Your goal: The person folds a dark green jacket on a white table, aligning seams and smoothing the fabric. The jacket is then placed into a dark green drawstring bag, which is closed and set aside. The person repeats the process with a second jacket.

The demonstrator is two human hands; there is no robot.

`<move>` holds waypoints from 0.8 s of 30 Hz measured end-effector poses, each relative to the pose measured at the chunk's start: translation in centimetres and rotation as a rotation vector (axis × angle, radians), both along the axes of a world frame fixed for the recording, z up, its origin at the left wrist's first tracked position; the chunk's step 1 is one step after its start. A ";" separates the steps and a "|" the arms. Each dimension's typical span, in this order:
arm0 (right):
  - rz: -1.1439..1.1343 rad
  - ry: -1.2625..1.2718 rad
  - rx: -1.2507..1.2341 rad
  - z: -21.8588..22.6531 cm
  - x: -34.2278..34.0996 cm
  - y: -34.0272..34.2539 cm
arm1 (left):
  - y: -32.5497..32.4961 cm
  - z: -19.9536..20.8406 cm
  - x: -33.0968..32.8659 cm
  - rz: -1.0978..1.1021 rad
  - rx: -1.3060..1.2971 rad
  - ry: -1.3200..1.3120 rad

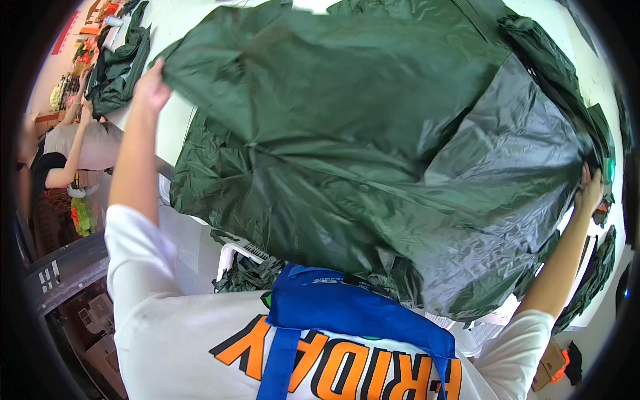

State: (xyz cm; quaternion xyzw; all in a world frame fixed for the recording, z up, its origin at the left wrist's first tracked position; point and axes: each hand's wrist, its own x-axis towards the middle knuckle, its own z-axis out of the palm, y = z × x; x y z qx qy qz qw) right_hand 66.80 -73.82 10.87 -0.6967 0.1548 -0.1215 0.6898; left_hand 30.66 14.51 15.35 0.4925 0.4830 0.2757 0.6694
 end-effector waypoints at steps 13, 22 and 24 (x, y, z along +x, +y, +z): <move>-0.551 0.555 -0.097 -12.6 -46.2 -17.0 | -8.2 -10.4 -29.3 -0.862 0.781 0.874; -0.244 0.622 -0.310 -9.1 -47.4 -2.9 | 1.5 -15.5 -33.6 -0.467 0.309 0.789; -0.490 0.482 -0.448 -6.2 -46.1 0.0 | 6.0 -14.9 -36.9 -0.536 0.675 1.053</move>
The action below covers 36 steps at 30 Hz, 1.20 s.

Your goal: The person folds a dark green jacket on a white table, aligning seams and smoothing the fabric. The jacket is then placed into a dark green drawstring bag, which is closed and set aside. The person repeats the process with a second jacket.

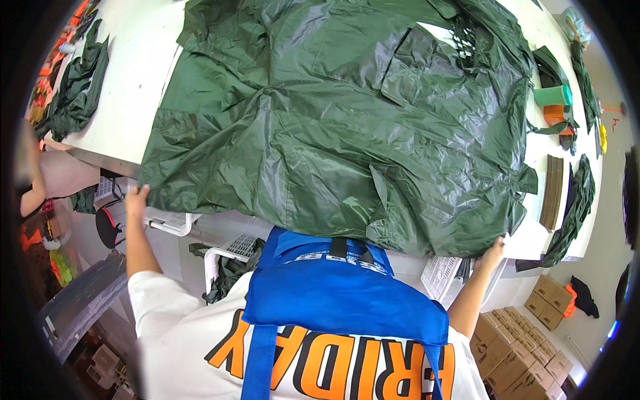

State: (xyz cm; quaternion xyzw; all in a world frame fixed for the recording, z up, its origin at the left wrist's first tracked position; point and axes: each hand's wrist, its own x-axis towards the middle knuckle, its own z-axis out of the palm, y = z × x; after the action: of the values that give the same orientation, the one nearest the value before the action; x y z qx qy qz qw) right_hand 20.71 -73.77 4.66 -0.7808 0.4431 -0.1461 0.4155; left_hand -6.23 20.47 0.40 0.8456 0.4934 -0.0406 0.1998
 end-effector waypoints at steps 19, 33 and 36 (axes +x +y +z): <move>0.599 0.048 1.167 4.9 1.3 15.2 | -1.9 12.6 28.7 -0.118 -0.632 -0.370; 0.367 -0.759 0.383 8.6 7.9 7.0 | -1.3 17.9 23.8 -0.177 -0.660 -0.610; 0.425 -0.572 -0.217 14.7 9.3 8.8 | 1.7 19.8 22.4 -0.117 -0.596 -0.627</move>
State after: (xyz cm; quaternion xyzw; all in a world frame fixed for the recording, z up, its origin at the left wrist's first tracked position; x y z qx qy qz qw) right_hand 29.99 -65.02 19.36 -0.8225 0.1189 -0.3150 0.4585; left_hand 16.15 22.21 20.20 0.7489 0.3270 0.0661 0.5725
